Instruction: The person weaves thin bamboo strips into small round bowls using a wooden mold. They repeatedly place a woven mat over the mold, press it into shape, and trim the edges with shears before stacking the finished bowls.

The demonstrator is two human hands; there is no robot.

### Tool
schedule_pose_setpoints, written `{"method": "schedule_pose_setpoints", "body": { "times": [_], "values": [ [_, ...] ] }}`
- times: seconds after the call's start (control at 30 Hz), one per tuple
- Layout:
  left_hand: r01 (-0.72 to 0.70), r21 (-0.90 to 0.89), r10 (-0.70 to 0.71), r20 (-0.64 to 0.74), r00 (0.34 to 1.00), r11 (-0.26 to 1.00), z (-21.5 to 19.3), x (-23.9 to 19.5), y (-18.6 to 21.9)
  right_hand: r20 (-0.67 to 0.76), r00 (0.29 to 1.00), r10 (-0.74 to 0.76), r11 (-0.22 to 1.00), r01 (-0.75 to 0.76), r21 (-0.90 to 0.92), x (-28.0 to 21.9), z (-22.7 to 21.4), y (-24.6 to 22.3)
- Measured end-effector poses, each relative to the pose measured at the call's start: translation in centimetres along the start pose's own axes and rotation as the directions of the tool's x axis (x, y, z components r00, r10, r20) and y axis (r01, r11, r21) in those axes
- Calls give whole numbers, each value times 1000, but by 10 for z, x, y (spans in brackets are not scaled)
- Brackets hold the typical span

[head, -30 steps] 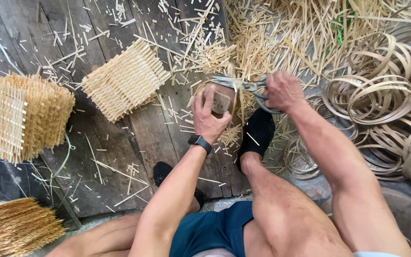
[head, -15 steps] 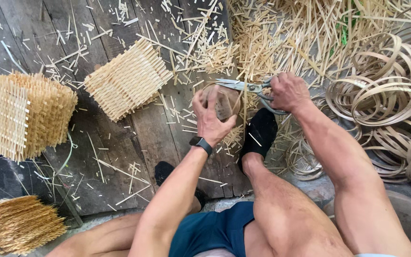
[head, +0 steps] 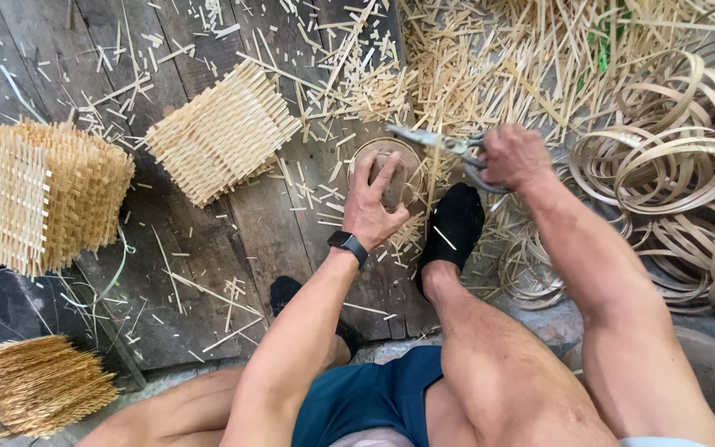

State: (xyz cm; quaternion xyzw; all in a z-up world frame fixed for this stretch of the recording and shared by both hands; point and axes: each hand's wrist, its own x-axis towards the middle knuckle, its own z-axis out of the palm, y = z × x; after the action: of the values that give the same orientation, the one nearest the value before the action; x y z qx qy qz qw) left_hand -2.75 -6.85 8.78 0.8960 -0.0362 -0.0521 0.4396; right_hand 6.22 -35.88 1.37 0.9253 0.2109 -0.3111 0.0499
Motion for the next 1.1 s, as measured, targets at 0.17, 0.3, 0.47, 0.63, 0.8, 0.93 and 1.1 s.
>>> {"method": "schedule_pose_setpoints", "body": {
  "times": [0.17, 0.3, 0.47, 0.63, 0.8, 0.93, 1.1],
  "values": [
    [41, 27, -44, 101, 994, 999, -6, 7, 0, -237, 971, -29, 1000, 25, -19, -8, -7, 15],
    [35, 56, -46, 216, 975, 998, -15, 9, -2, -107, 991, -76, 995, 68, -77, -8, -14, -3],
    [14, 64, -30, 246, 969, 998, -17, 10, -5, -157, 985, -77, 997, 77, -2, -3, 1, -11],
    [49, -25, -41, 254, 966, 999, -16, 13, -23, -130, 981, 145, 974, -118, 192, -4, 20, 13],
    [363, 37, -365, 42, 930, 931, -13, 39, -70, -392, 771, 502, 864, -426, 270, -10, 13, 18],
    [485, 60, -486, 208, 849, 872, -1, 66, -85, -226, 881, 416, 722, -169, 671, -22, -6, -21],
    [360, -250, -256, 368, 894, 899, 9, 68, -69, -62, 995, 80, 273, 38, 961, 0, -14, -82]
  ]
}}
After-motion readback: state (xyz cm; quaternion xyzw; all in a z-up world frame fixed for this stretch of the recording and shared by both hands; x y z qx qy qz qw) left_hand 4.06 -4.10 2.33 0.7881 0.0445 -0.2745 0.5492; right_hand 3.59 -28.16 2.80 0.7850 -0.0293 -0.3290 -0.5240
